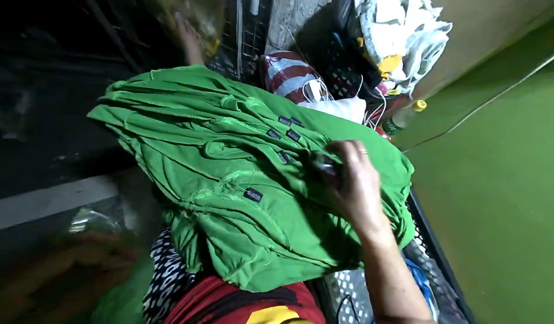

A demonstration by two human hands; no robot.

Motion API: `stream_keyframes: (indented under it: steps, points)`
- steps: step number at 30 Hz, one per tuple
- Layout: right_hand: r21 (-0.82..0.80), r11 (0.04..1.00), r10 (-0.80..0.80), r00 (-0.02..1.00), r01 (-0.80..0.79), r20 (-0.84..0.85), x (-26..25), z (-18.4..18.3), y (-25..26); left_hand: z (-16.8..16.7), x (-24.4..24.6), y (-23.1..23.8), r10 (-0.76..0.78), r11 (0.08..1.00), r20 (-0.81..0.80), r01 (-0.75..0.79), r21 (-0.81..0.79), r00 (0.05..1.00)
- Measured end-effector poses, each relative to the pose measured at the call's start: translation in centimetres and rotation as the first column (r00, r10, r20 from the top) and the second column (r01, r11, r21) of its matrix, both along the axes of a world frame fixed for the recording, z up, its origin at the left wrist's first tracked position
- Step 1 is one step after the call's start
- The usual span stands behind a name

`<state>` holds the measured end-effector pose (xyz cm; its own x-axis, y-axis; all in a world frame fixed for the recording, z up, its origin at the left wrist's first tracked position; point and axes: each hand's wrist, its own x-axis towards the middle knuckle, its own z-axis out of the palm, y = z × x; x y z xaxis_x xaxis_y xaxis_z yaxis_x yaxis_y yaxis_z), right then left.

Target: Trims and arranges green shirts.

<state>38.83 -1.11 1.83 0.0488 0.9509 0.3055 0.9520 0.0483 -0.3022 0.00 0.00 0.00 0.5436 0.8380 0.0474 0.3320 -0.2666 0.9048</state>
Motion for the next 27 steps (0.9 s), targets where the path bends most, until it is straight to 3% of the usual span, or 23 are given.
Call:
stream_keyframes:
  steps: [2,4,8,12,14,17,20,24,27]
  points:
    - [0.009,0.995,-0.104,0.994,0.104,0.022,2.3,-1.0,-0.4,-4.7,-0.5,3.4,-0.025,0.951,0.041,0.011,0.308,0.999]
    - [0.016,0.997,-0.076,0.997,0.076,-0.017,4.0,-0.9,-0.4,-4.3,3.2,5.9,0.193,0.872,0.025,-0.183,0.455,0.981]
    - [0.041,0.983,-0.164,0.964,0.177,-0.211,6.5,1.3,1.3,-3.3,8.7,10.7,0.389,0.878,-0.121,-0.328,0.350,0.913]
    - [-0.061,0.973,-0.219,0.809,0.223,-0.545,8.6,-1.4,4.4,-4.5,10.1,13.8,0.428,0.840,-0.152,-0.330,0.430,0.891]
    - [-0.152,0.955,-0.292,0.732,0.253,-0.616,8.8,-2.2,5.0,-4.6,10.1,14.4,0.434,0.823,-0.165,-0.315,0.472,0.886]
    - [-0.161,0.953,-0.299,0.708,0.257,-0.640,8.4,-2.1,4.6,-4.2,10.2,14.8,0.488,0.809,-0.218,-0.344,0.477,0.845]
    - [-0.108,0.962,-0.265,0.760,0.251,-0.594,8.0,-2.0,3.9,-3.8,10.3,15.5,0.496,0.799,-0.218,-0.343,0.493,0.841]
    - [0.067,0.975,-0.181,0.936,0.210,-0.303,8.4,1.5,3.1,-1.6,10.4,16.2,0.495,0.789,-0.083,-0.408,0.459,0.865]
    - [0.179,0.947,-0.254,0.962,0.269,-0.100,8.8,2.4,4.1,-0.9,12.0,17.2,0.534,0.752,-0.006,-0.471,0.461,0.846]
